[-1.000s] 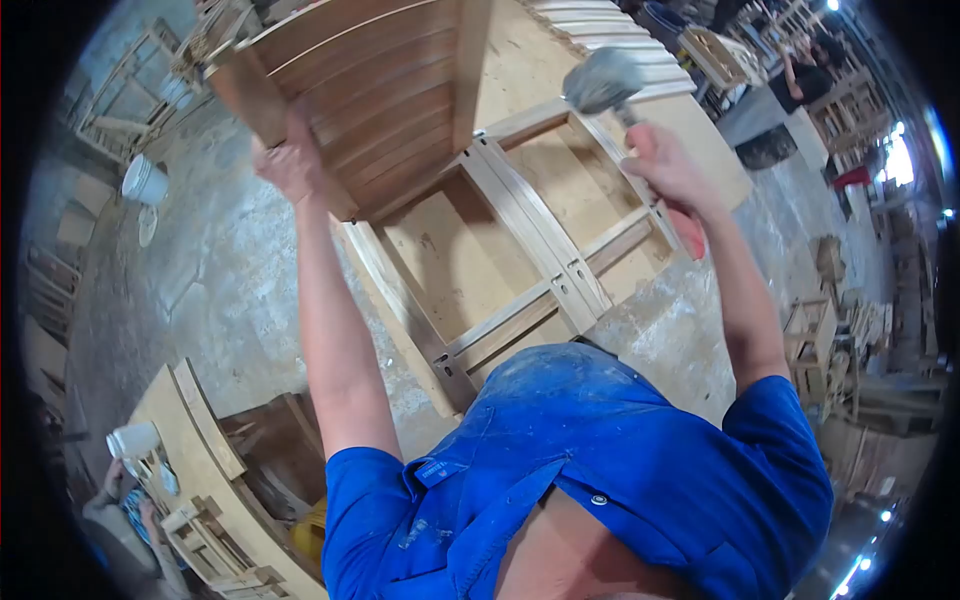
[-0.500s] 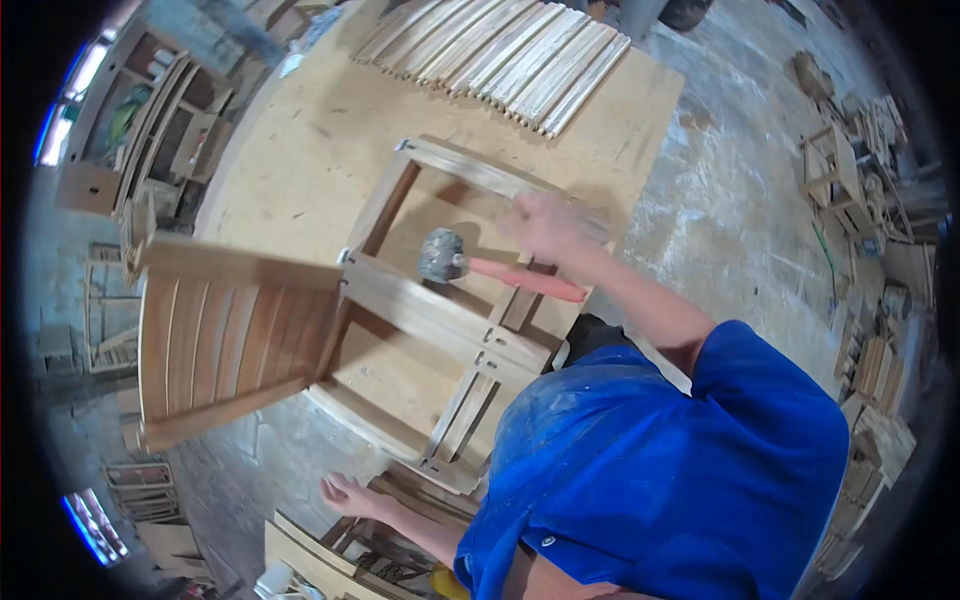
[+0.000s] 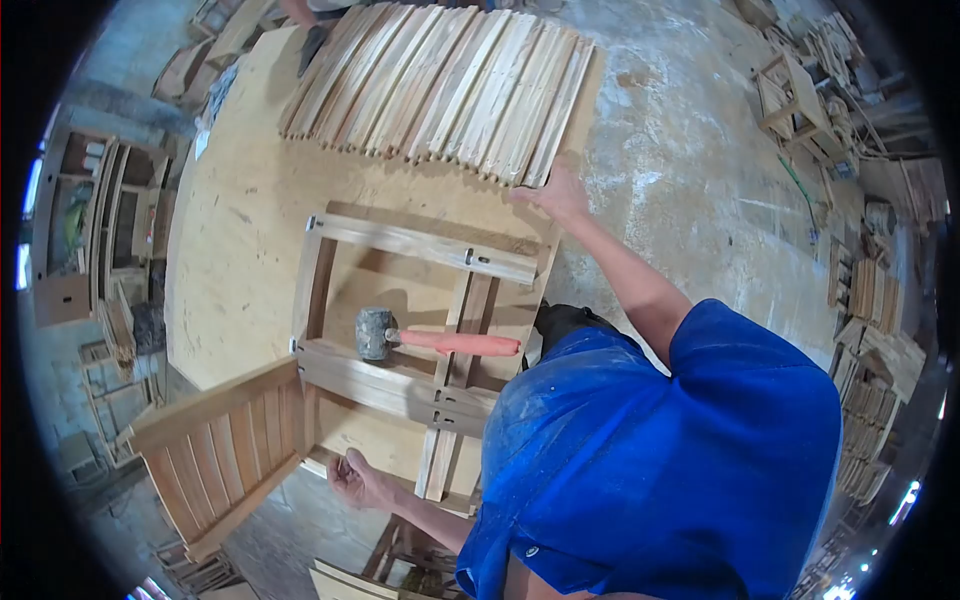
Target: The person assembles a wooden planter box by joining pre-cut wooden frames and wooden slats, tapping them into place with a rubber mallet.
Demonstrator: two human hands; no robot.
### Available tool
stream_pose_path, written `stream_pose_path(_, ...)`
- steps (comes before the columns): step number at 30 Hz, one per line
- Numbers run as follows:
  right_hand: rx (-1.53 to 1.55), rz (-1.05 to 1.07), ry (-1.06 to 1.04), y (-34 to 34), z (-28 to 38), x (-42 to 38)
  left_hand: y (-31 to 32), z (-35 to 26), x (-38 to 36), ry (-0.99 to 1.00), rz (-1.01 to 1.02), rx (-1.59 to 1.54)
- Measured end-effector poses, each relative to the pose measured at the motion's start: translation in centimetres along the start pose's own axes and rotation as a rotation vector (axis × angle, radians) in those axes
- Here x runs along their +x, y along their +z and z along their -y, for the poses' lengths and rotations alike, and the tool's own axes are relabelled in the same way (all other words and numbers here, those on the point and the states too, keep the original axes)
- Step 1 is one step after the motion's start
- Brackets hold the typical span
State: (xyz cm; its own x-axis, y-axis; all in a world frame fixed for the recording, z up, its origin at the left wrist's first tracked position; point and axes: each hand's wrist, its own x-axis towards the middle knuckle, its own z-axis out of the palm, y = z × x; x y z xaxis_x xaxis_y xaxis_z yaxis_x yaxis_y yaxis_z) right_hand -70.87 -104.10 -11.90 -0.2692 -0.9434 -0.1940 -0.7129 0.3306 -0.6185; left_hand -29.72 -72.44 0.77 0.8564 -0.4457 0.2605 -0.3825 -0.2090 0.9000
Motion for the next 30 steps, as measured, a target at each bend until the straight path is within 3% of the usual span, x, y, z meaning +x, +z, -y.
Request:
stream_pose_path(4,0.008,-0.012,-0.037,-1.2,-0.4,0.4,4.5,-2.6,0.4,0.016,0.176,-0.014)
stream_pose_path(6,-0.019,0.101,0.025,-2.0,-0.1,0.8,6.7,-3.1,0.4,0.042,0.255,-0.013)
stream_pose_path(9,-0.015,0.112,0.222,-3.1,0.6,0.7,10.5,-5.8,-1.1,0.017,0.375,-0.183)
stream_pose_path(10,-0.014,0.11,0.226,-3.0,-0.5,0.6,11.5,-6.5,-1.3,0.054,0.444,-0.114)
stream_pose_path(13,0.175,0.005,0.041,-3.7,-3.6,-1.3,16.4,-9.3,-3.4,-0.134,0.748,-0.223)
stream_pose_path(15,0.991,0.226,0.285,-6.1,-2.9,-4.7,20.7,-11.7,-4.8,-0.172,1.093,-0.066)
stream_pose_path(17,1.011,0.317,0.296,-8.3,-1.6,-8.4,25.9,-11.2,-8.0,-0.194,1.343,-0.178)
stream_pose_path(20,1.084,0.452,0.303,-9.1,-0.5,-13.1,31.9,-11.1,-12.8,-0.478,1.693,-0.206)
stream_pose_path(21,1.131,0.492,0.302,-9.3,-0.5,-14.1,32.9,-10.6,-13.9,-0.489,1.677,-0.214)
stream_pose_path(23,1.104,0.501,0.281,-9.4,-1.2,-15.4,34.3,-10.2,-15.4,-0.657,1.844,-0.326)
stream_pose_path(25,1.089,0.496,0.267,-10.0,-1.9,-15.8,34.8,-9.7,-15.3,-0.628,1.846,-0.293)
stream_pose_path(28,0.97,0.467,0.317,-11.3,-3.7,-15.9,33.7,-10.6,-14.0,-0.847,1.747,-0.483)
stream_pose_path(30,1.027,0.439,0.337,-9.6,-6.8,-15.7,32.2,-11.8,-11.9,-0.767,1.767,-0.427)
